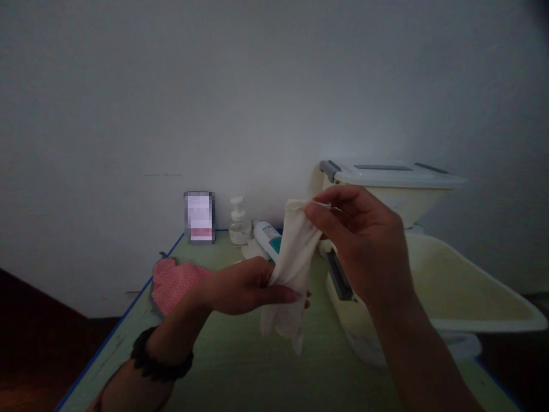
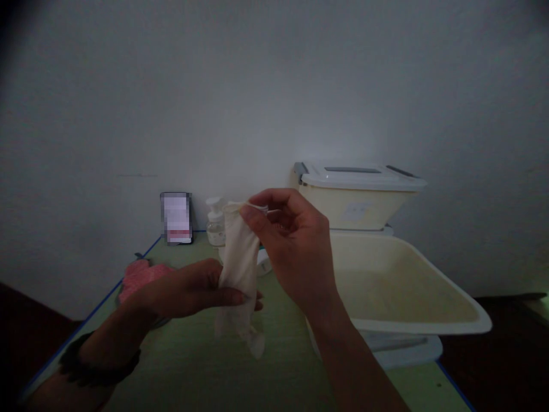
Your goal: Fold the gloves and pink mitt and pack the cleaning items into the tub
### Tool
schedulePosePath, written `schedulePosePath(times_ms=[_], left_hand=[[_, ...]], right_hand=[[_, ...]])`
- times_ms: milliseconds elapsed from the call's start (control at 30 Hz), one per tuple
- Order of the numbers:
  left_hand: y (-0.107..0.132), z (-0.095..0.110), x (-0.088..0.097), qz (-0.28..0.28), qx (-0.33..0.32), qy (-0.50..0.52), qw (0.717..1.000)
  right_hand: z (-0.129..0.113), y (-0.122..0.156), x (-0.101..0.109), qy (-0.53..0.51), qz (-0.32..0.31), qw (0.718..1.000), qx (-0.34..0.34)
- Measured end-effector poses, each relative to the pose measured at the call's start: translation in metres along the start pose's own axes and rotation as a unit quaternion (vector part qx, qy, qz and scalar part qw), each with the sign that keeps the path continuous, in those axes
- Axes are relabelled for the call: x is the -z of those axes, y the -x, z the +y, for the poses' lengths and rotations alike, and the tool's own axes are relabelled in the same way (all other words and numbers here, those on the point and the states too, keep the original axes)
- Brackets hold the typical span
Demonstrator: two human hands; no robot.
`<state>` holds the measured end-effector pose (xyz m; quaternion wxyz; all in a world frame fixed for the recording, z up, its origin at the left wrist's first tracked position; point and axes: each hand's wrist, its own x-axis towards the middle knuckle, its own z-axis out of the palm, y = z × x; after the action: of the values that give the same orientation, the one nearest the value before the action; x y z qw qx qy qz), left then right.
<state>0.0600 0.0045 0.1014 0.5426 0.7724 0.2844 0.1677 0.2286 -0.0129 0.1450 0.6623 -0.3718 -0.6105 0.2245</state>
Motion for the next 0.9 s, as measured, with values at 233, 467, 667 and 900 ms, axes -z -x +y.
schedulePosePath(times_ms=[233,467,667,900], left_hand=[[0.003,0.005,0.002,-0.083,0.030,0.051,0.995],[0.003,0.004,0.010,-0.186,0.026,0.111,0.976],[0.005,0.002,0.014,-0.267,-0.027,0.085,0.960],[0.003,0.010,0.013,-0.218,-0.045,0.079,0.972]], right_hand=[[-0.001,0.003,-0.004,-0.010,0.016,1.000,0.012],[0.001,-0.002,0.002,-0.067,0.061,0.996,0.003],[0.000,-0.005,0.005,-0.075,0.089,0.993,0.015],[-0.003,-0.001,0.004,-0.071,0.045,0.996,-0.022]])
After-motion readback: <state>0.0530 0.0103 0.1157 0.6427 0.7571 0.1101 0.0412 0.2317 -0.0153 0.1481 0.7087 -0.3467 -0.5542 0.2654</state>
